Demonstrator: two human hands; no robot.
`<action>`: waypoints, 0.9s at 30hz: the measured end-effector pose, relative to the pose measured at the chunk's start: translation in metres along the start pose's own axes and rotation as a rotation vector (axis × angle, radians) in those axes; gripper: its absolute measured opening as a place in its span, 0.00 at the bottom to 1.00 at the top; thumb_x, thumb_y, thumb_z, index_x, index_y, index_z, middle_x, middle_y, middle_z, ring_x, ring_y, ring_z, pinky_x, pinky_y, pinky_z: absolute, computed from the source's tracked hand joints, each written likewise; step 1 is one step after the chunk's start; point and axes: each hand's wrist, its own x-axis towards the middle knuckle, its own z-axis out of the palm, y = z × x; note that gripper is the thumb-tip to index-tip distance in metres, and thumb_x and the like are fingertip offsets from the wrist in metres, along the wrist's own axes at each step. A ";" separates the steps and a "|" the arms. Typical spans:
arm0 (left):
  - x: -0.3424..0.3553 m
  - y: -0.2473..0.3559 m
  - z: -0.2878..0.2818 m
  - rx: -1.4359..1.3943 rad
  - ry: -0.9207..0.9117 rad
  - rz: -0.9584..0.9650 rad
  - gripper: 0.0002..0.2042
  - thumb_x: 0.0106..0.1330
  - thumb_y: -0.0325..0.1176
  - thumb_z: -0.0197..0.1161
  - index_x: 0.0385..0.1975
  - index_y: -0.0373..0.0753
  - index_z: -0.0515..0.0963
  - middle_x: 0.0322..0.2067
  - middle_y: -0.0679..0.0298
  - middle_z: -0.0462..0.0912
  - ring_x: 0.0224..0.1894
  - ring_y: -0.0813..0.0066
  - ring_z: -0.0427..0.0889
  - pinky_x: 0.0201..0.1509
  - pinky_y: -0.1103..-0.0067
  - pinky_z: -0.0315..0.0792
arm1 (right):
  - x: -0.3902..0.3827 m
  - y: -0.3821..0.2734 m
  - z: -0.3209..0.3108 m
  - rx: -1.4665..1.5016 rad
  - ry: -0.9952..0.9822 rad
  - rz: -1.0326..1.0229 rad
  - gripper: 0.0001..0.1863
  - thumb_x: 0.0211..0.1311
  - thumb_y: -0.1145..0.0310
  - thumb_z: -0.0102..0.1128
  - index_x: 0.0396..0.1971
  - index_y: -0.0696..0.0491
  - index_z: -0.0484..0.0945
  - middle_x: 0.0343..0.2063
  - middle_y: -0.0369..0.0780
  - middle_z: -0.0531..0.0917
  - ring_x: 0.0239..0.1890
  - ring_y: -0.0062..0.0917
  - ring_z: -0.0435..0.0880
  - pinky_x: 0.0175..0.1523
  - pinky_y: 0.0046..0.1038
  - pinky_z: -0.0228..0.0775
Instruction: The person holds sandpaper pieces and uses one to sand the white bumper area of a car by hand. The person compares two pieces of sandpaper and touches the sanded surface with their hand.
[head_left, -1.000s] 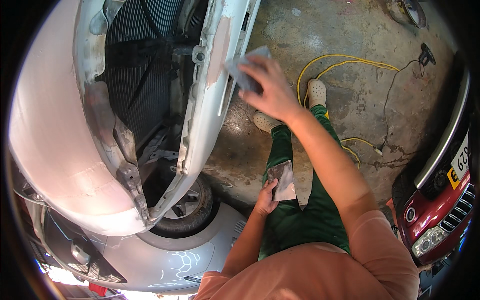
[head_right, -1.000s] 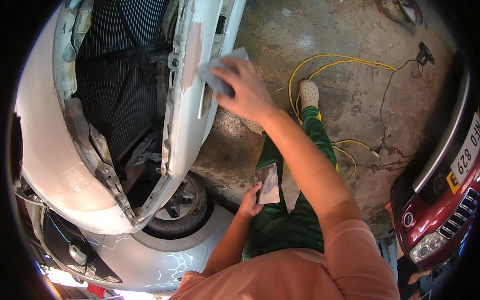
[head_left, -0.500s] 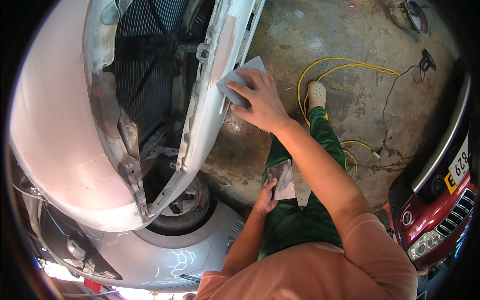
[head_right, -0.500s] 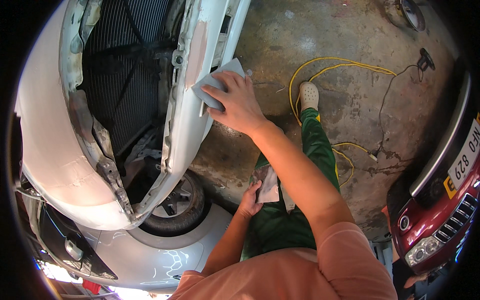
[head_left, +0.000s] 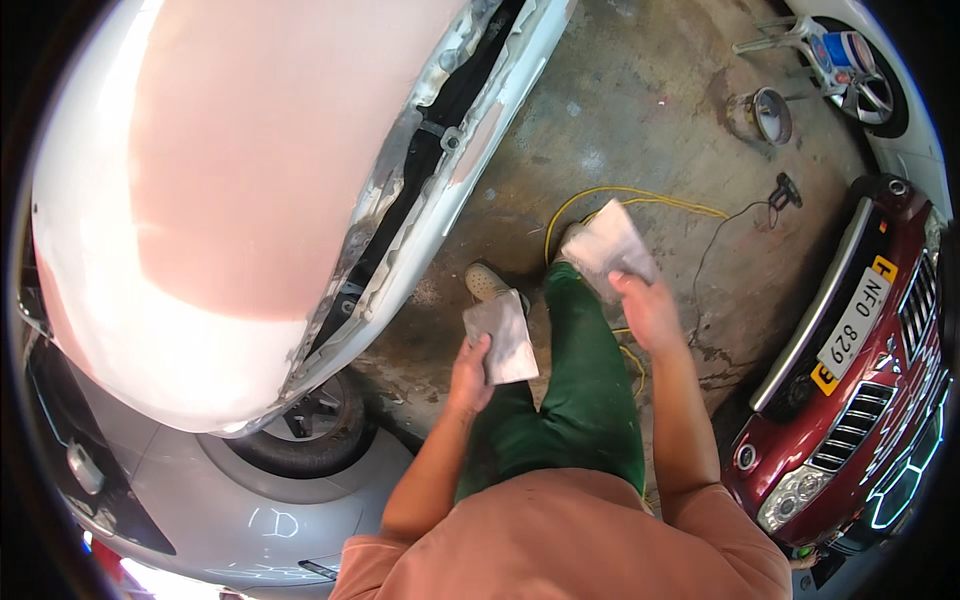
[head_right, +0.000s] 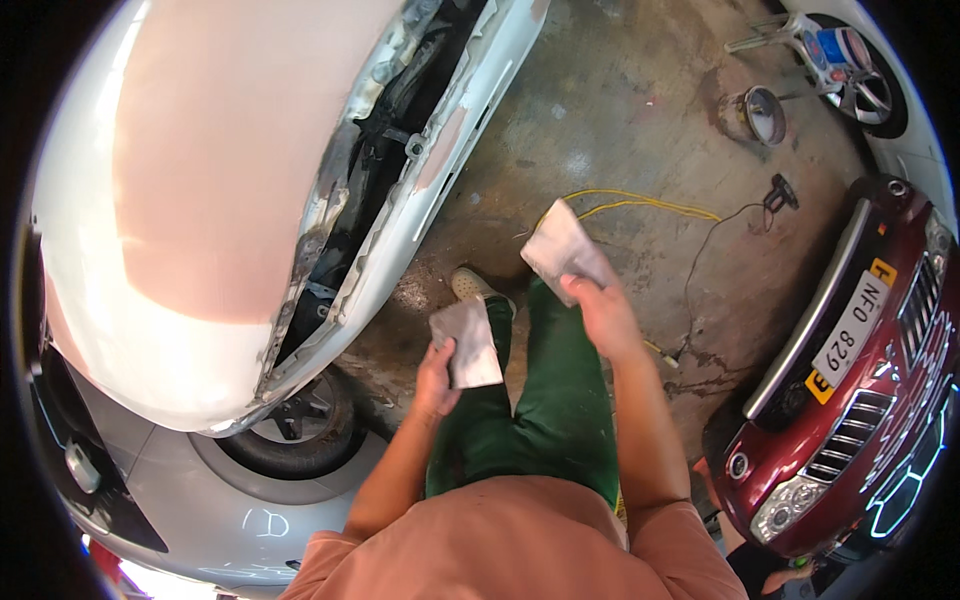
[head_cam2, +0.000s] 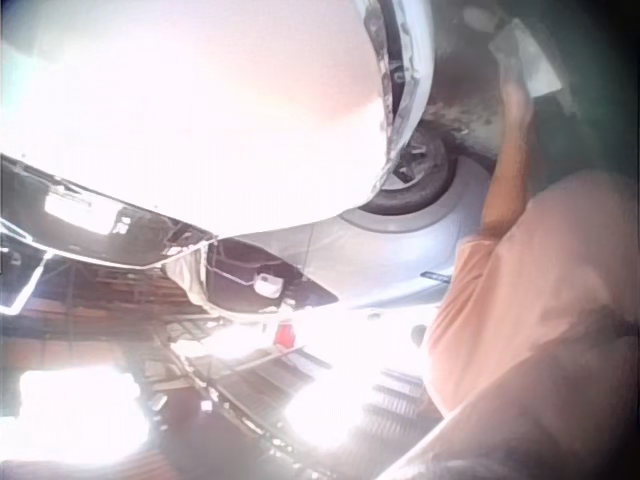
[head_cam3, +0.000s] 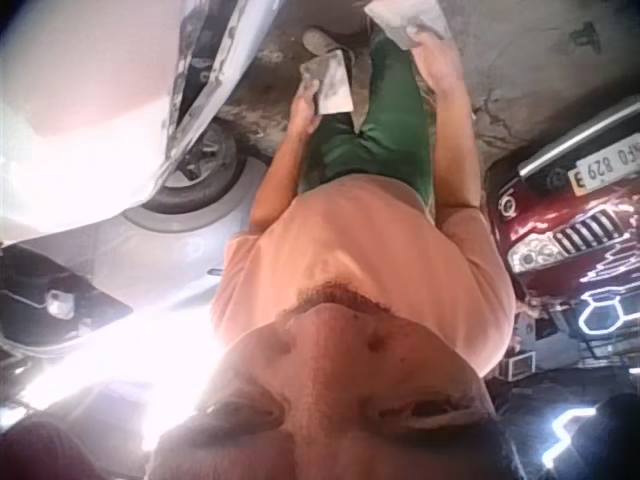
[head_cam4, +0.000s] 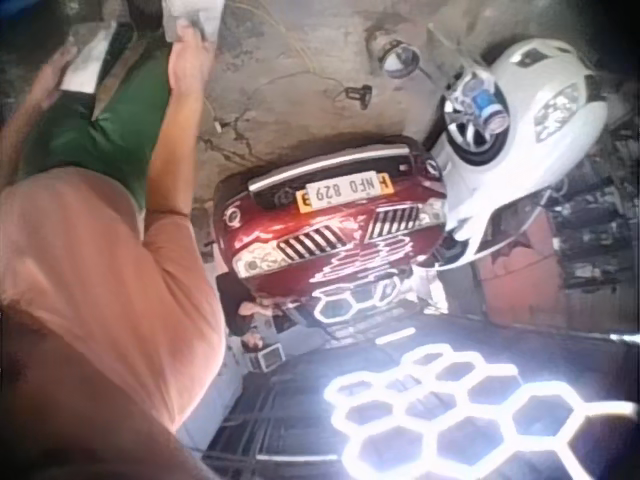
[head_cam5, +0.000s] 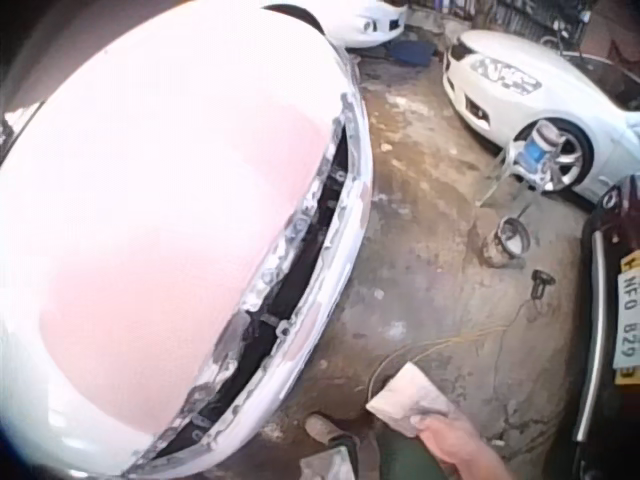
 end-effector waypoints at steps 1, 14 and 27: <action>-0.011 0.022 0.026 -0.020 -0.013 0.041 0.20 0.77 0.36 0.53 0.63 0.36 0.64 0.57 0.55 0.77 0.55 0.61 0.81 0.62 0.63 0.75 | -0.017 -0.026 0.017 -0.200 0.034 0.045 0.25 0.67 0.74 0.53 0.64 0.60 0.68 0.64 0.48 0.73 0.63 0.39 0.75 0.70 0.35 0.62; -0.044 0.063 0.180 -0.083 0.125 0.166 0.12 0.76 0.28 0.53 0.56 0.33 0.69 0.52 0.56 0.79 0.52 0.66 0.80 0.59 0.69 0.76 | -0.047 -0.026 -0.009 -1.008 -0.332 -0.418 0.32 0.55 0.80 0.66 0.62 0.44 0.75 0.62 0.45 0.69 0.63 0.44 0.70 0.65 0.38 0.69; -0.026 0.030 0.096 0.459 0.277 0.307 0.18 0.75 0.32 0.55 0.60 0.33 0.69 0.52 0.59 0.79 0.51 0.73 0.78 0.60 0.77 0.69 | 0.207 -0.028 0.020 -0.390 -0.016 -0.099 0.21 0.65 0.62 0.62 0.51 0.62 0.76 0.44 0.47 0.85 0.47 0.32 0.84 0.53 0.32 0.73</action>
